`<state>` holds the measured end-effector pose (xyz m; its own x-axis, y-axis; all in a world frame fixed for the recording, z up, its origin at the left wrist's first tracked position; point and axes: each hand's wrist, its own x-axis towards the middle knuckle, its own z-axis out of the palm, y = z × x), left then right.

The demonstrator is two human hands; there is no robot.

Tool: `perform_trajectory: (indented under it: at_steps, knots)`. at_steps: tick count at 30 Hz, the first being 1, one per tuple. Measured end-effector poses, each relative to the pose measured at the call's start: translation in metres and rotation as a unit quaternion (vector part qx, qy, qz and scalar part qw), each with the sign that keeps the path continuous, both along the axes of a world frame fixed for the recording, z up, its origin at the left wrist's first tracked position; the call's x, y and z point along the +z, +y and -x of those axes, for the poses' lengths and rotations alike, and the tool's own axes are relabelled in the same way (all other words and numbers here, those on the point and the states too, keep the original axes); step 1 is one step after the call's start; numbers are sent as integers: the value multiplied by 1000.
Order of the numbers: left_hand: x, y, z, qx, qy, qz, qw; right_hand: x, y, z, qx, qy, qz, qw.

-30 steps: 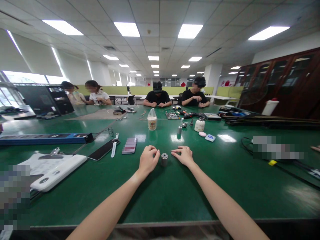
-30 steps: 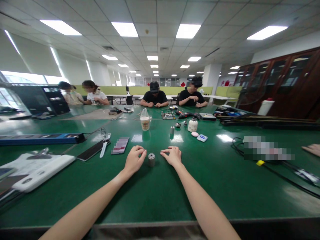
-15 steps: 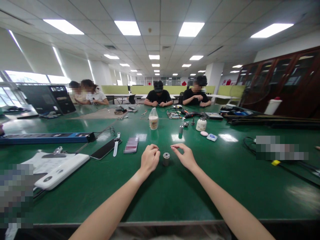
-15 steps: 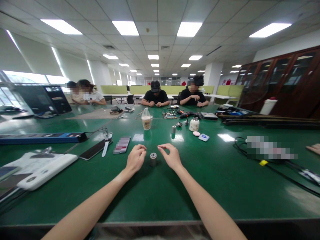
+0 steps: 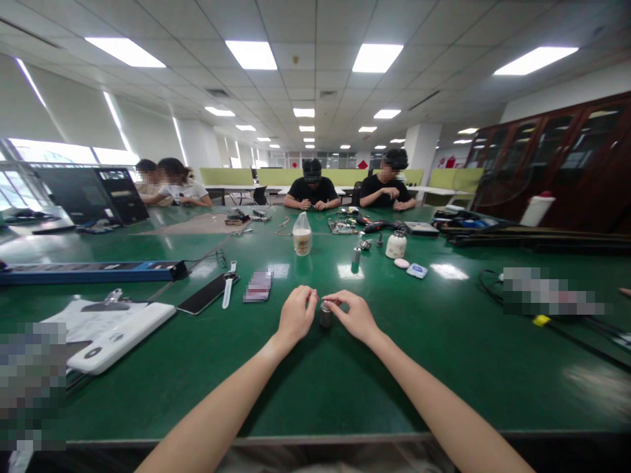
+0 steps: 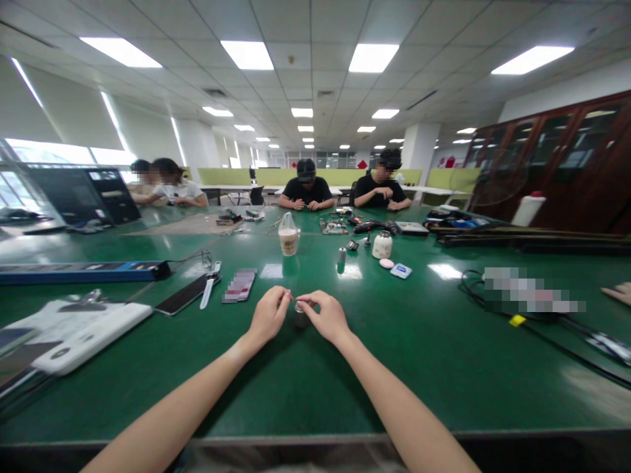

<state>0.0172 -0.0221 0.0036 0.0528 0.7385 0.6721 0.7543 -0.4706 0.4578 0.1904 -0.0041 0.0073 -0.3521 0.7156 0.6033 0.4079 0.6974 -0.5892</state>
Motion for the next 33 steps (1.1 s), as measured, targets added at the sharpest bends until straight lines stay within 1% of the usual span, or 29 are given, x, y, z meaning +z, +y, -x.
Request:
perform_trajectory:
  at_steps: [4,8,11,14,16,18,22,24,27,29,33]
  knots:
    - [0,-1,0,-12,-13,4,1000,-2,1,0,-12,-8,6,1000]
    - [1,-2,0,-35,-23,11,999,-3,2,-1,-15,-3,31,999]
    - [1,-2,-1,-59,-44,25,997,-4,5,-4,-25,34,39,998]
    - [-1,-1,-3,-82,-73,54,992,-3,9,-10,-40,83,47,995]
    - [-2,-2,-5,-90,-91,73,989,-1,10,-14,-47,98,45,993]
    - [-2,-2,-7,-87,-106,82,987,1,10,-16,-56,91,35,994]
    - [3,0,-6,-80,-119,64,988,7,5,-19,-76,64,10,995]
    - [4,4,-1,-63,-115,39,991,9,3,-19,-83,57,-2,995]
    - [1,14,15,6,-78,15,997,10,2,-20,-91,48,-10,995]
    - [-5,21,27,53,-30,30,998,9,3,-21,-94,38,-13,995]
    - [-18,29,42,110,57,86,989,7,4,-22,-103,7,-24,994]
